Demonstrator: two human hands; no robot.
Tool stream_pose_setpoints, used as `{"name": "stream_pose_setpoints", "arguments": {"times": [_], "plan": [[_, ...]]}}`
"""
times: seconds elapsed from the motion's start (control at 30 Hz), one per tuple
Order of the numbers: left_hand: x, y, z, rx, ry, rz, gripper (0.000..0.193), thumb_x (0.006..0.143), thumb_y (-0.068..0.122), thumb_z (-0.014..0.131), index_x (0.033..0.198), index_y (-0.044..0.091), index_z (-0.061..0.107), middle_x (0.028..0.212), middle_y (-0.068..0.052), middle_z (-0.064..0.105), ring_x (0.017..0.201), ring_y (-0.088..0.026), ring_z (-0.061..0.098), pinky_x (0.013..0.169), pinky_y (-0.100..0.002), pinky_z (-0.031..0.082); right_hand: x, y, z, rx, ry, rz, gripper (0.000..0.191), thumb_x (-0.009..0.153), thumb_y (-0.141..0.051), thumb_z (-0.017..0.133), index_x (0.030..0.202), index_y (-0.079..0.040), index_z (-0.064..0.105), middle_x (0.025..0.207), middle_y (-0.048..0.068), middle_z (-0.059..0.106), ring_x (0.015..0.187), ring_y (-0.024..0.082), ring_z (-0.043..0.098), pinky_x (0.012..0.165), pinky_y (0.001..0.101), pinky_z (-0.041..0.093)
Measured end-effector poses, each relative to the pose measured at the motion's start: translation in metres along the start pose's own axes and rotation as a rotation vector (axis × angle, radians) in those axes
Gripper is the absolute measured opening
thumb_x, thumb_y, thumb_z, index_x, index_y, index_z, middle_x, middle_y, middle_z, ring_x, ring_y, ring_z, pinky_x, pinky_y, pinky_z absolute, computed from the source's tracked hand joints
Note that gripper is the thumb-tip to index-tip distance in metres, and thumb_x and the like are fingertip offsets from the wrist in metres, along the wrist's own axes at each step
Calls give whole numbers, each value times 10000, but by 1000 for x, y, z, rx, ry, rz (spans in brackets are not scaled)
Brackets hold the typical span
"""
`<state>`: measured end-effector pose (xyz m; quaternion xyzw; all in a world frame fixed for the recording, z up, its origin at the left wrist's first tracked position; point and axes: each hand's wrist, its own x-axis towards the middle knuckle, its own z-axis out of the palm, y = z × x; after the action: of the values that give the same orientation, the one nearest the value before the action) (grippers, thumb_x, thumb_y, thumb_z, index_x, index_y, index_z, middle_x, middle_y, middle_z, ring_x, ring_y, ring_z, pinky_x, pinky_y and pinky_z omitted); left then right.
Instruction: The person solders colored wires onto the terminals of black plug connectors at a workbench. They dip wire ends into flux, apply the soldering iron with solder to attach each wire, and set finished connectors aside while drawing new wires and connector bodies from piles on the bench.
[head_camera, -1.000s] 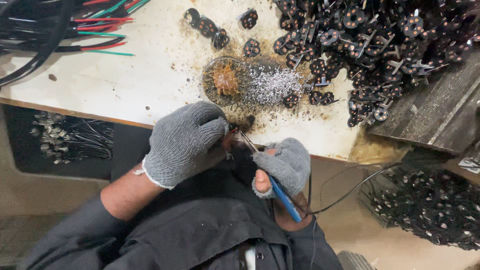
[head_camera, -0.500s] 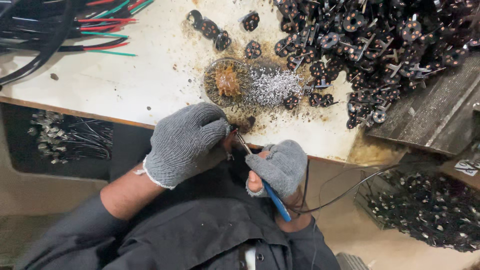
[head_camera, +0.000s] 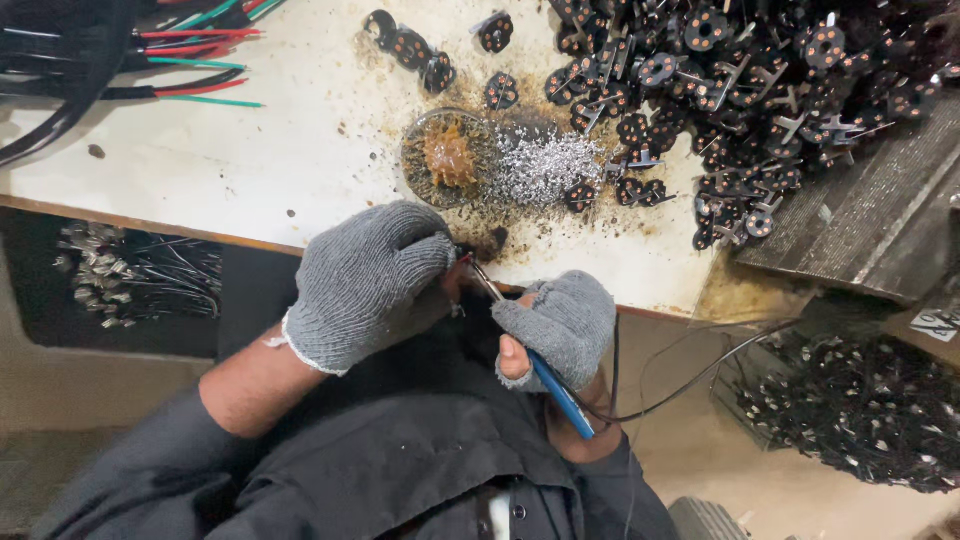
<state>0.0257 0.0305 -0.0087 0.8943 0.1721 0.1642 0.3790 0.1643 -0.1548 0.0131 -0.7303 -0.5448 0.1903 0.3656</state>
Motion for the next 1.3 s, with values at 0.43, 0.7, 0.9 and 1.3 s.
{"name": "stream_pose_setpoints", "arguments": {"times": [0.43, 0.7, 0.9, 1.3], "plan": [[-2, -3, -1, 8, -47, -1, 262, 712, 237, 828, 888, 111, 681, 953, -92, 661, 804, -326, 677, 640, -429, 531, -9, 10, 14, -32, 226, 53, 352, 983, -403, 711, 899, -62, 705, 867, 77, 666, 794, 311, 646, 736, 425, 511], [-5, -2, 0, 9, -31, -2, 236, 758, 221, 823, 907, 120, 671, 968, -90, 655, 837, -321, 677, 675, -426, 538, -11, 23, 33, 608, 337, 252, 439, 1022, -345, 679, 1227, -14, 476, 889, 93, 708, 801, 200, 724, 733, 338, 599], [-5, -3, 0, 8, -54, 4, 257, 694, 232, 818, 860, 124, 655, 945, -94, 648, 823, -329, 675, 658, -437, 532, 3, 20, 22, 425, 195, 232, 358, 1048, -99, 677, 1295, -28, 429, 1077, 111, 755, 978, 232, 733, 949, 356, 558], [-10, -5, 5, 22, -1, 32, 194, 788, 207, 802, 907, 118, 678, 976, -97, 649, 847, -323, 672, 686, -428, 539, 26, 2, 26, 247, 199, 108, 308, 956, -22, 770, 1173, -60, 555, 1085, 115, 764, 1015, 226, 767, 866, 325, 607]]}}
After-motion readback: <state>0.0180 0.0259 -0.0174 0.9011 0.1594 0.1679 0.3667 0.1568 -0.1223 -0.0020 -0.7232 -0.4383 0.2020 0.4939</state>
